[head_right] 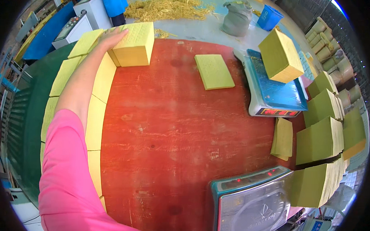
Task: Weigh stacks of paper blocks on a digital scale and stack them on a table.
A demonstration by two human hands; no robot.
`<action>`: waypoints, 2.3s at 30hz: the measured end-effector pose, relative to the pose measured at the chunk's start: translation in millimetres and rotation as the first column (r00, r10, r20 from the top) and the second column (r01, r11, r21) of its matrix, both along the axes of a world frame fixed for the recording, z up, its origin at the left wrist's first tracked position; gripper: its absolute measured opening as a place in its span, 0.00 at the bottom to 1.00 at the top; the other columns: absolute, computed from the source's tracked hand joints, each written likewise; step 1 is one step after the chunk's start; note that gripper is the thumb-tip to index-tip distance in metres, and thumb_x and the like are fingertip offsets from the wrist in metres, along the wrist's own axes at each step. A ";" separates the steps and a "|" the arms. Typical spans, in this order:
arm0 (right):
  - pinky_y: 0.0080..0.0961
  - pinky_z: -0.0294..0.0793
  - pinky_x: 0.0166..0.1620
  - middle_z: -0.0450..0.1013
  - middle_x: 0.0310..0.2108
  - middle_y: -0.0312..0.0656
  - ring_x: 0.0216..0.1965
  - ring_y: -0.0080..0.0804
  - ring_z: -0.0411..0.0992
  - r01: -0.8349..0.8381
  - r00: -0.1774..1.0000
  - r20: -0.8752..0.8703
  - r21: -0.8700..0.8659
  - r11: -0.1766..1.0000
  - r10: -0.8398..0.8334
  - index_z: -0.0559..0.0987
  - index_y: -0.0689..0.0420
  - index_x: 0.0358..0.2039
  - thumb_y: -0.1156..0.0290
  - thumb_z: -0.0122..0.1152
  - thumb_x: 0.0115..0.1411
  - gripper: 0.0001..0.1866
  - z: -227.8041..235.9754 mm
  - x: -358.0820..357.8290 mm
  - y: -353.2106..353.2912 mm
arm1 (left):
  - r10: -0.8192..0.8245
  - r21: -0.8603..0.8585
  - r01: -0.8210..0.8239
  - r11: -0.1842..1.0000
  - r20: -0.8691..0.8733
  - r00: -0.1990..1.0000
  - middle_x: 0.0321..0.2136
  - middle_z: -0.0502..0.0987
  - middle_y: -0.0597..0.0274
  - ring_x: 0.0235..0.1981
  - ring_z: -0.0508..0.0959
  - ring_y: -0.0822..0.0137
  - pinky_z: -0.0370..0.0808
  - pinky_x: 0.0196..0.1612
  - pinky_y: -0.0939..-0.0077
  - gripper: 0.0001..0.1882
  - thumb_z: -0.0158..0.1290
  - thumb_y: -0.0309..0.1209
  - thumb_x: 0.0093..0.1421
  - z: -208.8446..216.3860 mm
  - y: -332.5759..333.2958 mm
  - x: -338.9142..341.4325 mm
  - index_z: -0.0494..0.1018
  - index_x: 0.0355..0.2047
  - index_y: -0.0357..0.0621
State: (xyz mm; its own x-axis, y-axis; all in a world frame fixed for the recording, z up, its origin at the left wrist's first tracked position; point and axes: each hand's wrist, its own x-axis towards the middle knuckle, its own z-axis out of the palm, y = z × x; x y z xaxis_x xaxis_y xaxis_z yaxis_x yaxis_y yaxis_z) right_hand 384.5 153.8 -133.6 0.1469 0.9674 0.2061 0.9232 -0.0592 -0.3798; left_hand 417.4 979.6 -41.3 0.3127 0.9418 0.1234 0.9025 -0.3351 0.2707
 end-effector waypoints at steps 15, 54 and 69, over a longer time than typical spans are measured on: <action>0.42 0.70 0.54 0.75 0.49 0.42 0.51 0.44 0.73 0.020 1.000 0.011 -0.026 0.999 -0.020 0.80 0.53 0.44 0.73 0.61 0.51 0.17 -5.6 -3.3 7.6 | -0.384 -0.198 0.341 0.919 -0.255 0.887 0.69 0.50 0.47 0.70 0.48 0.44 0.45 0.68 0.45 0.54 0.34 0.79 0.49 32.3 -107.0 115.6 0.52 0.69 0.63; 0.31 0.70 0.55 0.73 0.50 0.43 0.50 0.33 0.72 -0.454 -0.309 -0.897 -0.154 0.878 -0.317 0.72 0.62 0.52 0.75 0.53 0.63 0.17 0.3 29.7 -137.5 | -0.556 0.159 0.581 0.798 -0.178 0.812 0.68 0.54 0.54 0.70 0.48 0.51 0.42 0.68 0.42 0.34 0.47 0.56 0.62 62.9 -657.9 -109.0 0.64 0.63 0.53; 0.28 0.61 0.58 0.69 0.51 0.36 0.53 0.25 0.65 -0.497 -0.528 -0.770 -0.062 0.865 -0.359 0.68 0.54 0.58 0.62 0.53 0.62 0.24 8.4 -1.0 -118.8 | -0.011 0.001 0.011 1.000 0.173 0.985 0.64 0.57 0.42 0.66 0.55 0.45 0.53 0.66 0.55 0.30 0.49 0.35 0.62 34.0 -868.8 -198.8 0.59 0.62 0.36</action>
State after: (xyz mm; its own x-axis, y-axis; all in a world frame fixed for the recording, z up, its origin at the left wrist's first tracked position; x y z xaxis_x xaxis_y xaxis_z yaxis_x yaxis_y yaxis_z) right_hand 383.5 34.9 -125.2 -0.4168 0.8566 -0.3043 -0.7194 -0.5154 -0.4655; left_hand 218.6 110.8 -7.4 0.2967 0.9385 0.1768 0.8385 -0.3446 0.4222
